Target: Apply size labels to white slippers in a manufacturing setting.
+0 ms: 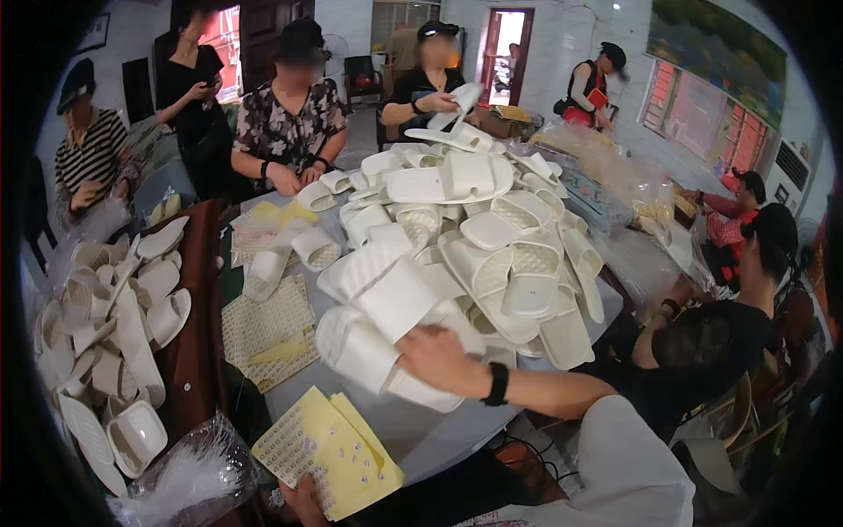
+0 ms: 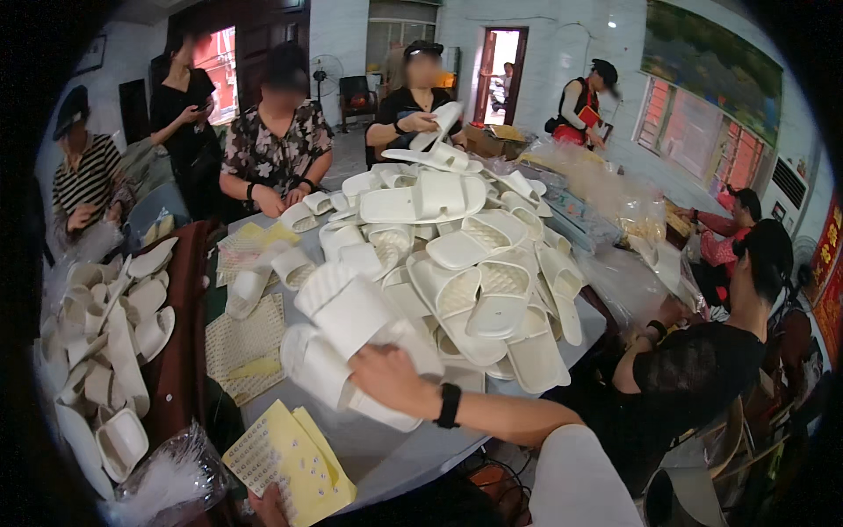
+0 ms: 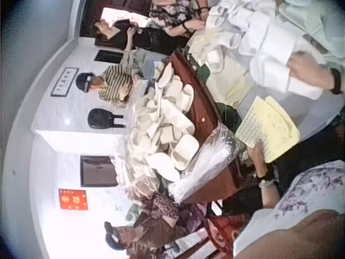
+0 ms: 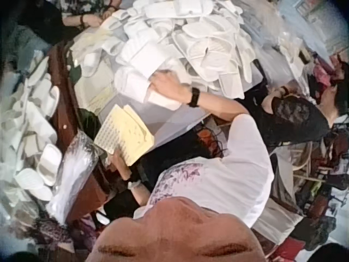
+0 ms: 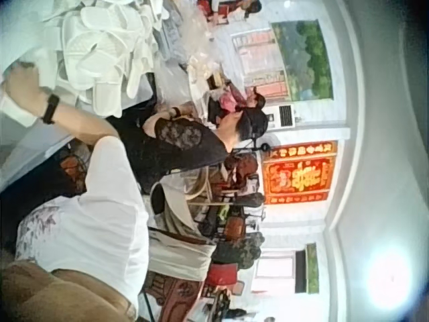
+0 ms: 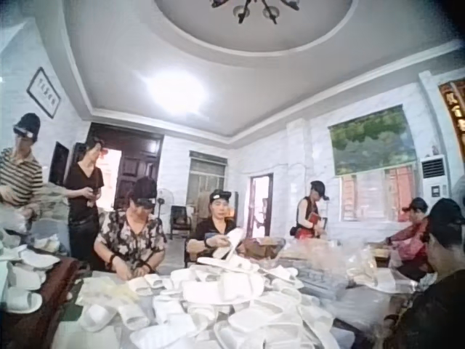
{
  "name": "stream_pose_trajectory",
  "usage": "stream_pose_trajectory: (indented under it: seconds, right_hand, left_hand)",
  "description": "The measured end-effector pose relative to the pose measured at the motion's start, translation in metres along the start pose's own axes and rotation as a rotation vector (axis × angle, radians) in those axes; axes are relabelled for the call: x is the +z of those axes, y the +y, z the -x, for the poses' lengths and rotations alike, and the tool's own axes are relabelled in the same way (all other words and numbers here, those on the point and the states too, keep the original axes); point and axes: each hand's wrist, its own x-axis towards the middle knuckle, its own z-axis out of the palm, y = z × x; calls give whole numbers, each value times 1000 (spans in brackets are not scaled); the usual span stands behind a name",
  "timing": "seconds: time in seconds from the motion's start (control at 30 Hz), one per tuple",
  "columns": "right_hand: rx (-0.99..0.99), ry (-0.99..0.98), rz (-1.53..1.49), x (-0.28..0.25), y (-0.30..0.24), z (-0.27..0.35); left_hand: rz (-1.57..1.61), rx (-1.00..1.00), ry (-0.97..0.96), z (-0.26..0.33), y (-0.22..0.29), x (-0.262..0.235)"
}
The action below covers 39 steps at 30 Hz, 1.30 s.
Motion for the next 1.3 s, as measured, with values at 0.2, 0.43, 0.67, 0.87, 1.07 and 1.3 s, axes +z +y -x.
stream_pose_trajectory:
  seconds: [0.2, 0.43, 0.67, 0.87, 1.07, 1.3]
  right_hand:
    - [461, 262, -9, -86, 110, -34]
    - [810, 62, -202, -94, 286, -52]
    - [671, -133, 225, -58, 355, -55]
    - [140, 508, 394, -124, 181, -22]
    - [35, -180, -740, -48, 9, 23]
    - [-110, -386, -680, 51, -61, 31]
  left_hand:
    - [-53, 39, 23, -2, -3, 1]
    - [-156, 53, 6, -16, -13, 13]
    - [-66, 37, 39, -17, -17, 18]
    - [30, 31, 67, -7, -11, 26]
    - [-164, 150, 38, -4, -29, 28]
    - [-271, 216, 38, -4, -23, 33]
